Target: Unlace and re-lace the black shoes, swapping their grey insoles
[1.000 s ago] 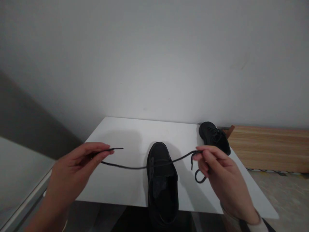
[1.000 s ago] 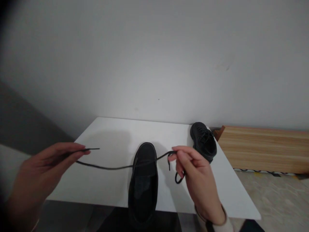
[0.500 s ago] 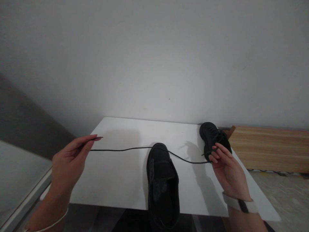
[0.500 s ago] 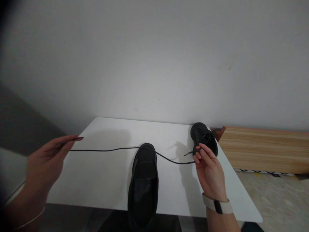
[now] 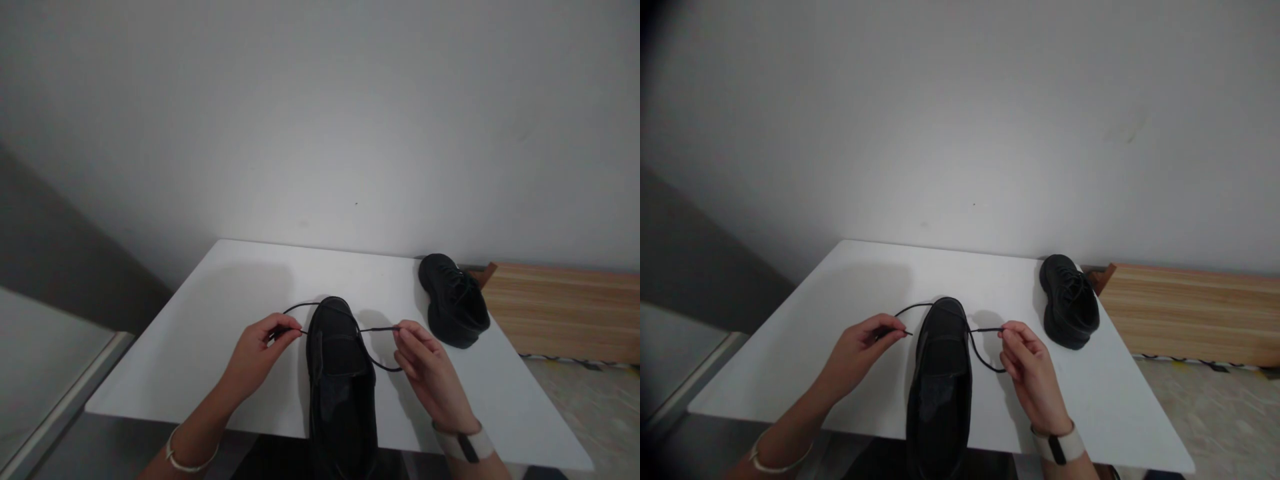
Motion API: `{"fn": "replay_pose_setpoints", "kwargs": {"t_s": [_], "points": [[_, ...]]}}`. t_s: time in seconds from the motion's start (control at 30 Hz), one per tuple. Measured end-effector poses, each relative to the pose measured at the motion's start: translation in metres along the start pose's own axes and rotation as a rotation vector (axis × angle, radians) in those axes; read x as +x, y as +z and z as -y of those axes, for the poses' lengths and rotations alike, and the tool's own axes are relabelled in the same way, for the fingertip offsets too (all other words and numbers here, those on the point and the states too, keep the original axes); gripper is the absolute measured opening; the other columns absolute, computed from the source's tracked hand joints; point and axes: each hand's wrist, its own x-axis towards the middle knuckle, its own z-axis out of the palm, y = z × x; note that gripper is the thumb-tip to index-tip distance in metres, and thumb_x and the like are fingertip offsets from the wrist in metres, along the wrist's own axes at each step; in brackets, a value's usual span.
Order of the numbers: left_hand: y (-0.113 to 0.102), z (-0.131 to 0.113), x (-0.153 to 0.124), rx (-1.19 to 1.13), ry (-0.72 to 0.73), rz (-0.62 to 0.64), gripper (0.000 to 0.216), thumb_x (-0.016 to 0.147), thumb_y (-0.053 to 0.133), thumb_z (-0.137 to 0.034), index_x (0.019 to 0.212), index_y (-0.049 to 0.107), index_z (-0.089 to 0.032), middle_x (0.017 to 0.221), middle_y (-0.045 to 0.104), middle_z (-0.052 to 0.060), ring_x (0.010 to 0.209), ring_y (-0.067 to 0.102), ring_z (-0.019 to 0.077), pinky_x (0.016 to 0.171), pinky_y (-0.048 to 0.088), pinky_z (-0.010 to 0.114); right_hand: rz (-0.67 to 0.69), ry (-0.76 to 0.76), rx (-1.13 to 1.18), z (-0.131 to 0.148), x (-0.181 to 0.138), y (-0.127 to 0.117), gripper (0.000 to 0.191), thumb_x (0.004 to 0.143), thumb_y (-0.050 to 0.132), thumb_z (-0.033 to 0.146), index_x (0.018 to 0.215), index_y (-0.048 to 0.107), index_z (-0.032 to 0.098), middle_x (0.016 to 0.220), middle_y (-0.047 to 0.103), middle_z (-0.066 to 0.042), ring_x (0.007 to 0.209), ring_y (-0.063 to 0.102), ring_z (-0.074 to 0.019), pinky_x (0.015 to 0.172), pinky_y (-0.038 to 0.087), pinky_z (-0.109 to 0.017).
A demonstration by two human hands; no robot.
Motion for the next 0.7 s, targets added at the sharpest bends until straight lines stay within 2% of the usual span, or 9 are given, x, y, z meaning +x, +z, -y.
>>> {"fn": "replay_pose_setpoints", "kwargs": {"t_s": [0.33, 0.53, 0.7], "points": [[0.015, 0.002, 0.002, 0.027, -0.029, 0.058, 0.014, 0.084, 0.066, -0.031, 0.083, 0.073, -0.020, 0.083, 0.076, 0.003, 0.077, 0.069, 0.0197, 0.073, 0.054, 0.030, -0.008, 0.052, 0.024, -0.012, -0.003, -0.008, 0.029, 0.068, 0.088, 0.036, 0.085, 0.071, 0.018, 0.072, 0.058, 0.000, 0.048, 0.027, -0.0038, 0.036, 0.020, -0.016], [0.014, 0.000, 0.000, 0.076, -0.025, 0.080, 0.014, 0.084, 0.065, -0.031, 0.083, 0.073, -0.020, 0.081, 0.076, 0.003, 0.076, 0.068, 0.0197, 0.070, 0.052, 0.030, 0.003, 0.055, 0.004, -0.020, -0.001, -0.009, 0.029, 0.070, 0.087, 0.037, 0.085, 0.070, 0.017, 0.069, 0.054, 0.002, 0.049, 0.024, -0.0038, 0.039, 0.016, -0.018], [0.015, 0.000, -0.001, 0.103, -0.023, 0.081, 0.014, 0.085, 0.064, -0.032, 0.083, 0.072, -0.021, 0.082, 0.076, 0.003, 0.074, 0.068, 0.0193, 0.070, 0.053, 0.030, 0.045, 0.086, -0.044, -0.025, -0.002, -0.003, 0.035, 0.069, 0.087, 0.041, 0.085, 0.070, 0.016, 0.070, 0.059, 0.002, 0.045, 0.022, -0.0017, 0.041, 0.009, -0.020]]}}
